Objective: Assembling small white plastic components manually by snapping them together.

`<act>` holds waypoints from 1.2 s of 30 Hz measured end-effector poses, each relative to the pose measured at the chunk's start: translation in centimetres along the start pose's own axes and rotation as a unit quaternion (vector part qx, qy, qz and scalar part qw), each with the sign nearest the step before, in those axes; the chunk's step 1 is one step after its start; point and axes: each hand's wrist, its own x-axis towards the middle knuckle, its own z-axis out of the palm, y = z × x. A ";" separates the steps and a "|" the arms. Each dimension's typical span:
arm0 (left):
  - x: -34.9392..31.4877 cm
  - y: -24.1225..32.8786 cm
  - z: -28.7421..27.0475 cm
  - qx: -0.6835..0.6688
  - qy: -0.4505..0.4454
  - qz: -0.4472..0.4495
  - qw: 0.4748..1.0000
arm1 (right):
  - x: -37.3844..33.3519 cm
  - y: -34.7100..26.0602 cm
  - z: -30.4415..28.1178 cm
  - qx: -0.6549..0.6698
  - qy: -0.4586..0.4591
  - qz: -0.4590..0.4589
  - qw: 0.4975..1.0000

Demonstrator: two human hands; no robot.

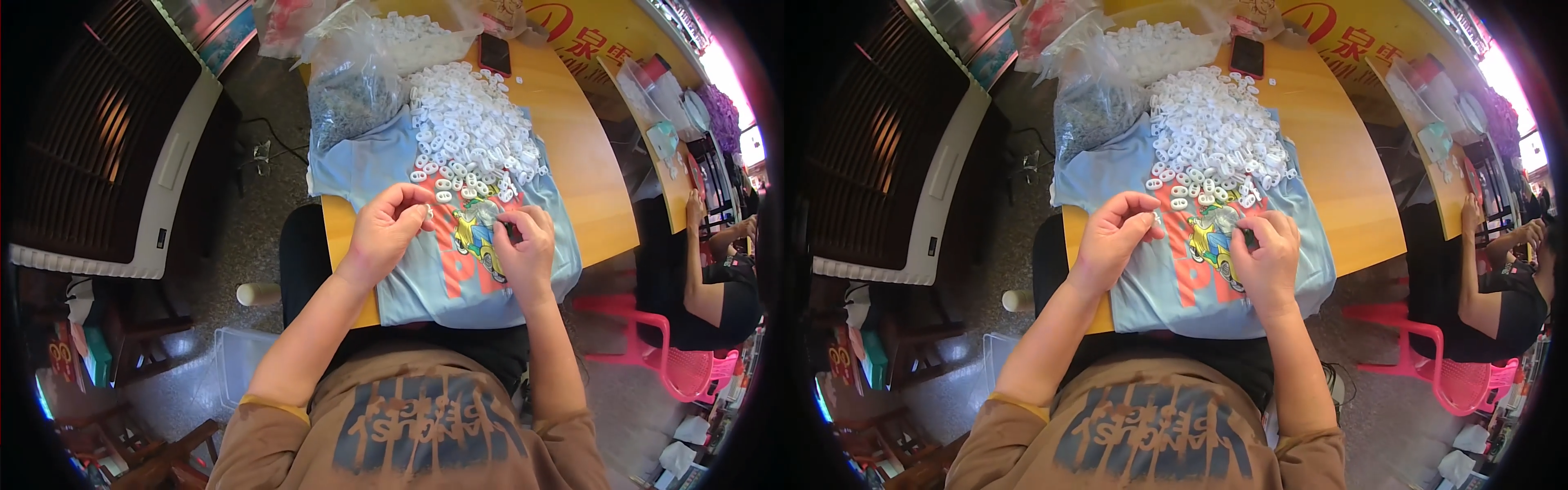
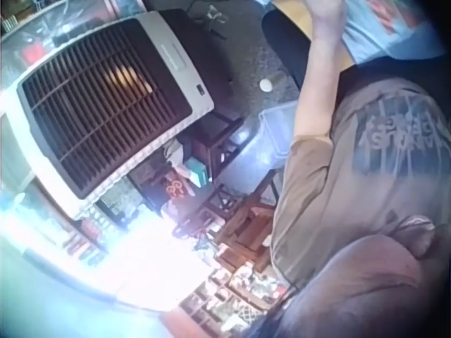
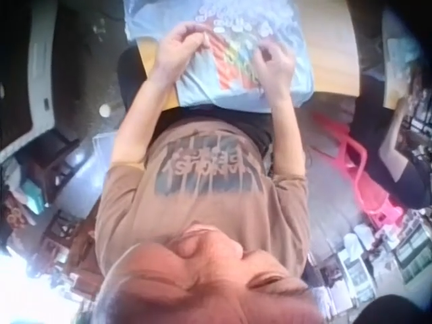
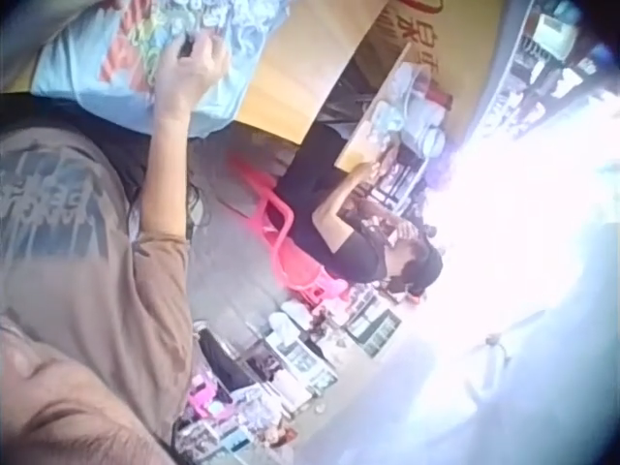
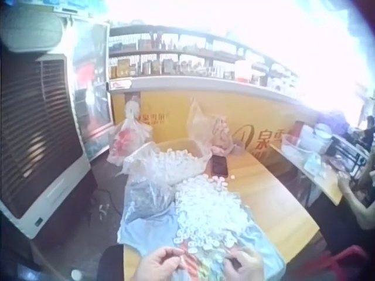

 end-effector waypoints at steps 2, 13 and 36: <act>0.0 0.1 0.2 0.000 -0.001 0.011 1.000 | 0.1 0.1 -0.1 0.011 -0.003 0.002 1.000; 0.0 -0.5 0.1 0.021 -0.006 0.019 1.000 | 1.8 0.8 -1.1 0.053 -0.137 0.050 0.988; 2.2 2.3 2.6 -0.018 -0.002 -0.020 1.000 | 5.4 1.6 -1.7 0.435 -0.086 0.242 0.863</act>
